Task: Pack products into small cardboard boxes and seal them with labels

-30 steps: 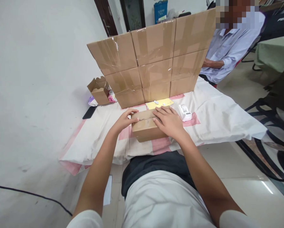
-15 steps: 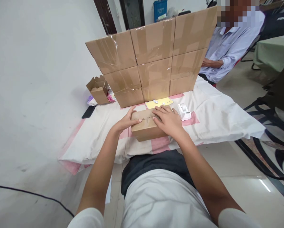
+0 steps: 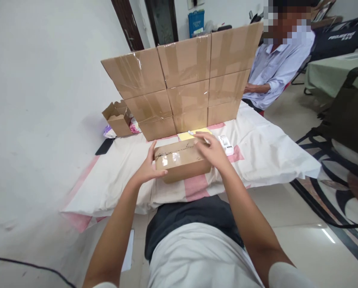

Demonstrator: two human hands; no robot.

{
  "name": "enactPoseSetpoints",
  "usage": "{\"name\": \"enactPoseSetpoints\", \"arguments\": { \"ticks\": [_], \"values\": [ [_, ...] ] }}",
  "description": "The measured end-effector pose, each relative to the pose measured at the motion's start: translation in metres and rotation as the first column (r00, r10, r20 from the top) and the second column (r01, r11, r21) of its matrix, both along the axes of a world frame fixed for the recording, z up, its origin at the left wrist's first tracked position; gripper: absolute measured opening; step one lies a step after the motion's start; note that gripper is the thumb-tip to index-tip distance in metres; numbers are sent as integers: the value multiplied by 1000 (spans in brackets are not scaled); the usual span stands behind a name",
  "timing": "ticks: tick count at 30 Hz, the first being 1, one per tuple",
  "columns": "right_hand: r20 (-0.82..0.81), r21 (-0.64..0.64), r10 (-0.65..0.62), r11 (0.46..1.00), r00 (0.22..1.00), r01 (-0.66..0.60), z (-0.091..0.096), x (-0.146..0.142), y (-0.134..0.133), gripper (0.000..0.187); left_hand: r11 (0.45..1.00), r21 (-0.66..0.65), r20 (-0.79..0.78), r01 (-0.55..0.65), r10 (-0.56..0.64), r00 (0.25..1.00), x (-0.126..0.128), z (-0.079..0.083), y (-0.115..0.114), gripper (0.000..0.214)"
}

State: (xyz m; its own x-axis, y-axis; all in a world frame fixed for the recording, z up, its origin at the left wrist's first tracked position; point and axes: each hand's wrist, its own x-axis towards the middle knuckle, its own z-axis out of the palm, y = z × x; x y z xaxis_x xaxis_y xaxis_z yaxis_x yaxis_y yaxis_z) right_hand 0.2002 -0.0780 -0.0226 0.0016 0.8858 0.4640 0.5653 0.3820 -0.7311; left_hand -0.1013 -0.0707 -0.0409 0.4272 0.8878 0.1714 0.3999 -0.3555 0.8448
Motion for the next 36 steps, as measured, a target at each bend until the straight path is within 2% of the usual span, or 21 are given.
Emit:
{"name": "enactPoseSetpoints", "arguments": {
  "ticks": [2, 4, 8, 12, 16, 19, 21, 23, 25, 27, 29, 30, 32, 36],
  "values": [
    [-243, -32, -28, 999, 970, 21, -7, 19, 27, 38, 993, 100, -13, -63, 64, 998, -17, -7, 7, 144],
    [-306, -69, -103, 994, 946, 86, -20, 33, 63, 33, 980, 145, -12, -138, 141, 990, -38, -15, 17, 144],
    [-59, -211, -202, 960, 978, 185, -53, 35, 134, 33, 973, 79, 54, -218, 215, 975, -71, -31, 37, 138],
    [119, -274, -213, 932, 970, 239, -78, 25, 175, 39, 983, 34, 99, -182, 177, 979, -78, -38, 49, 131],
    [303, -278, -206, 915, 931, 293, -94, 23, 183, 51, 997, -26, 23, -79, 79, 997, -70, -29, 58, 127],
    [462, -225, -117, 943, 879, 244, -101, 21, 183, 54, 992, -120, -15, 25, -27, 1000, -66, -17, 71, 126],
    [499, -222, -47, 958, 865, 180, -105, 18, 184, 51, 970, -210, 50, 119, -111, 993, -64, -11, 85, 126],
    [495, -241, -1, 961, 869, 138, -109, 13, 187, 49, 935, -289, 217, 205, -144, 965, -59, -12, 102, 120],
    [482, -244, -1, 960, 876, 135, -112, 10, 190, 43, 926, -300, 442, 230, -79, 893, -51, -24, 119, 109],
    [459, -224, -37, 962, 887, 157, -114, 9, 192, 32, 940, -310, 619, 141, 87, 780, -40, -44, 132, 89],
    [416, -206, -76, 963, 906, 175, -113, 9, 192, 21, 928, -373, 686, 17, 263, 679, -31, -66, 136, 70],
    [392, -205, -82, 963, 916, 174, -113, 10, 193, 18, 912, -410, 680, -24, 323, 659, -28, -75, 137, 64],
    [354, -213, -69, 965, 933, 152, -111, 10, 192, 18, 890, -453, 643, -52, 366, 673, -26, -87, 136, 62],
    [349, -247, -45, 959, 936, 139, -109, 9, 190, 32, 858, -503, 531, -98, 397, 748, -31, -95, 140, 54]
  ]
}}
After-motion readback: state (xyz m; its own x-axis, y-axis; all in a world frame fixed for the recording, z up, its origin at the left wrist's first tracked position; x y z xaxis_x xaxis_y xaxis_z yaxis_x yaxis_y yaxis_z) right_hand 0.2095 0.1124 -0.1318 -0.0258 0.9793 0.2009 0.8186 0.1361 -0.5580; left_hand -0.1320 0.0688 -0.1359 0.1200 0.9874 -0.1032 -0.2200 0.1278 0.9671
